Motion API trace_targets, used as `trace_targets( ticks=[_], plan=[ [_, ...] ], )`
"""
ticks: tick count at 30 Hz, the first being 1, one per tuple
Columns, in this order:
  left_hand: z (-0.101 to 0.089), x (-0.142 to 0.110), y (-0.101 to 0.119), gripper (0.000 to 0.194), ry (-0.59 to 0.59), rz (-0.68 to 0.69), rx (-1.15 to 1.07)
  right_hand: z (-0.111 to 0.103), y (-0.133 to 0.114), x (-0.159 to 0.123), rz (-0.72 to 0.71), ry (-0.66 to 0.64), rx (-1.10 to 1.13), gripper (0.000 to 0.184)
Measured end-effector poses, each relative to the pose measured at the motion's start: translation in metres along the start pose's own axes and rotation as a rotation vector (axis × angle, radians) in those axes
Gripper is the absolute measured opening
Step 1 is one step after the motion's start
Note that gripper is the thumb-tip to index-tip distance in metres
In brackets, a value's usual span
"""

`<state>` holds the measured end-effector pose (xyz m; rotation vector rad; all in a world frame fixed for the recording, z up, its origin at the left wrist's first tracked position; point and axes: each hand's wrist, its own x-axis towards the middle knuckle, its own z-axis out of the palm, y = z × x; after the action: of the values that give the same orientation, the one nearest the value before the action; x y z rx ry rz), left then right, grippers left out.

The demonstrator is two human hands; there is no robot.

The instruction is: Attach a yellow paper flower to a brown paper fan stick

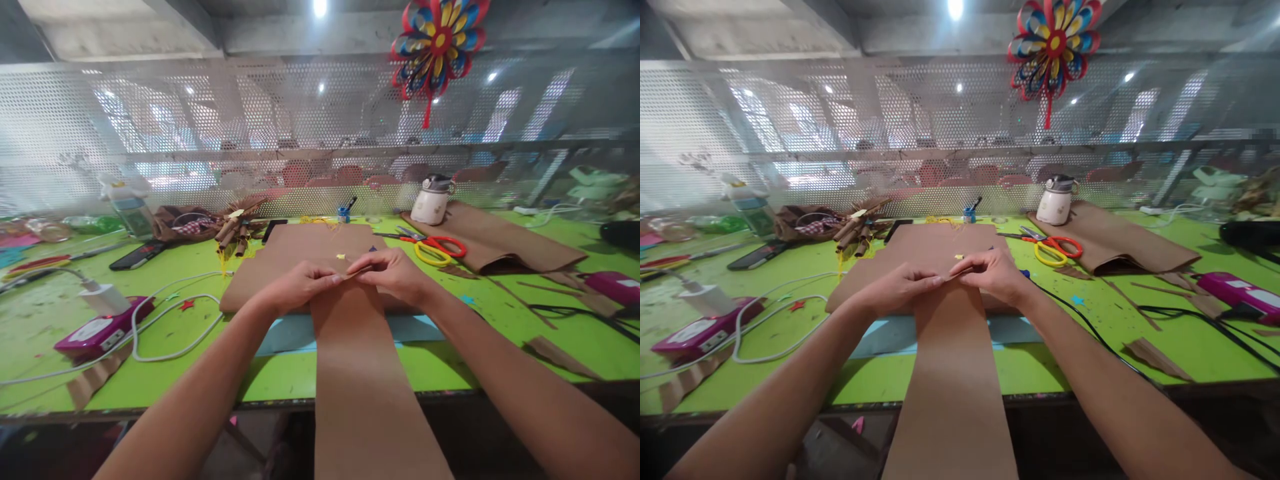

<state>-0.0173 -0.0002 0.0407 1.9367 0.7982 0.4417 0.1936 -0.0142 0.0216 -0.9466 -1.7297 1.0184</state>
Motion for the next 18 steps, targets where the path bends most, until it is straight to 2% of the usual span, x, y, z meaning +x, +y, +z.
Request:
trace_targets(
  ticks=[5, 11, 18],
  plan=[
    [0.002, 0.000, 0.000, 0.037, -0.012, -0.012, -0.107, -0.005, -0.001, -0.001, 0.093, -0.024, 0.140, 0.018],
    [0.004, 0.000, -0.002, 0.036, 0.019, -0.041, -0.153, -0.009, 0.004, 0.000, 0.086, -0.003, 0.097, 0.017],
    [0.006, -0.002, 0.002, 0.035, 0.063, -0.054, -0.158, -0.016, 0.005, -0.002, 0.126, -0.124, 0.150, 0.022]
  ],
)
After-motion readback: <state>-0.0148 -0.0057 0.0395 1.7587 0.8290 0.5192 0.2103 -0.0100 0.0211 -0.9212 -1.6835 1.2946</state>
